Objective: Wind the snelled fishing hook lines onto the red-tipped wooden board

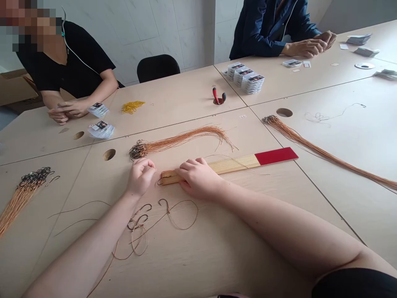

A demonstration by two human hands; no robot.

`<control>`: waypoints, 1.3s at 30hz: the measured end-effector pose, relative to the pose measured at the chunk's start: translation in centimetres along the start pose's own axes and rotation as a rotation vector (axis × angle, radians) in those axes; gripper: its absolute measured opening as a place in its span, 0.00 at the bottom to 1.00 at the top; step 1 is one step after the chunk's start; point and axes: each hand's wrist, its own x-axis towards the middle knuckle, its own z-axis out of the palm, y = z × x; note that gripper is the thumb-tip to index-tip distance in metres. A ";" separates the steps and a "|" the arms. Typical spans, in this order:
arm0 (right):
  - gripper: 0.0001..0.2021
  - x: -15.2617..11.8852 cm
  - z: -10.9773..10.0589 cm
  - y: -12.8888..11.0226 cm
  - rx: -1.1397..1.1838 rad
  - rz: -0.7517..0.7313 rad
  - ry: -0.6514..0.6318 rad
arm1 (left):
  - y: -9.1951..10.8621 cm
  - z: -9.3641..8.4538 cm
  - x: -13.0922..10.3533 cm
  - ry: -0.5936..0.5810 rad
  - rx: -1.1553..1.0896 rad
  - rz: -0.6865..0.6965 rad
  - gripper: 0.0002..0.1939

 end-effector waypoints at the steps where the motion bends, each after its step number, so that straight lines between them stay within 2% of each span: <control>1: 0.12 0.0 0.0 -0.1 0.003 -0.016 -0.003 | 0.0 0.0 0.0 0.002 -0.009 -0.005 0.07; 8: 0.13 -0.2 0.1 -0.6 -0.035 -0.217 -0.043 | 0.2 0.1 0.0 0.009 -0.014 -0.013 0.07; 11: 0.14 -0.2 0.3 -0.6 -0.069 -0.254 -0.073 | 0.1 0.2 0.0 0.014 -0.015 -0.006 0.07; 23: 0.16 -0.2 0.6 -0.9 -0.015 -0.291 -0.080 | 0.1 0.2 0.0 0.019 -0.009 0.001 0.07; 31: 0.18 -0.2 0.8 -0.5 -0.024 -0.257 -0.012 | 0.2 0.1 0.0 0.013 0.012 0.015 0.07; 39: 0.19 -0.2 0.3 -0.8 -0.047 -0.314 -0.121 | 0.3 0.1 0.0 0.014 0.012 0.012 0.06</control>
